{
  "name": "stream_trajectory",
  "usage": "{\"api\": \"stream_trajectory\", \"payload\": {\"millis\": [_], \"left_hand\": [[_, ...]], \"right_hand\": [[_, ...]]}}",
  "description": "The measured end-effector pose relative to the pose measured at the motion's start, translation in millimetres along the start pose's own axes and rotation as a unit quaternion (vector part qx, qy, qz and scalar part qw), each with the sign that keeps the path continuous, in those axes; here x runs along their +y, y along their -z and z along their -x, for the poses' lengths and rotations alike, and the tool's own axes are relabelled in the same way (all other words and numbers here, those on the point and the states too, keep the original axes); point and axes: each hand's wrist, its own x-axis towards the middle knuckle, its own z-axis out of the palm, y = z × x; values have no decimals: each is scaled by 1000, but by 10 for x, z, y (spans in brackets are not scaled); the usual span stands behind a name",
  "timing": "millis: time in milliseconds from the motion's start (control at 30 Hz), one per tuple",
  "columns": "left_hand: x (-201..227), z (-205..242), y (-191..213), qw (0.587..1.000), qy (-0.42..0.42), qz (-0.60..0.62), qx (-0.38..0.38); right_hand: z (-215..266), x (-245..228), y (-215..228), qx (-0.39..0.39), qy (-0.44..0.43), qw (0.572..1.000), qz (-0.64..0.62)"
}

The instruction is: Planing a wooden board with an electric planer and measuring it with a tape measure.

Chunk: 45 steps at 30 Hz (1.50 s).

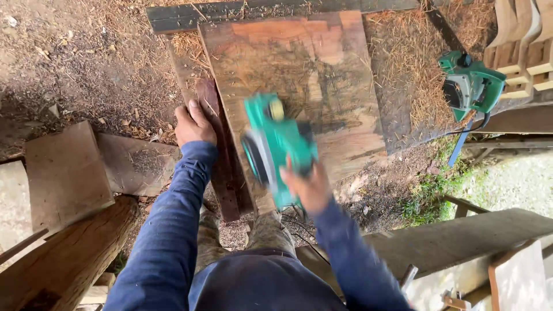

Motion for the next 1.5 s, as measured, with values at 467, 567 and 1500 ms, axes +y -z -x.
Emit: {"api": "stream_trajectory", "payload": {"millis": [467, 567, 1500], "left_hand": [[-82, 67, -18, 999, 6, 41, 10], [-67, 60, -14, 999, 17, 51, -1], [-144, 26, -70, 998, -31, 49, 26]], "right_hand": [[446, 56, -333, 39, -95, 994, 28], [-260, -80, -446, 25, -39, 999, 26], [1571, 759, 11, 34, -129, 991, 35]]}}
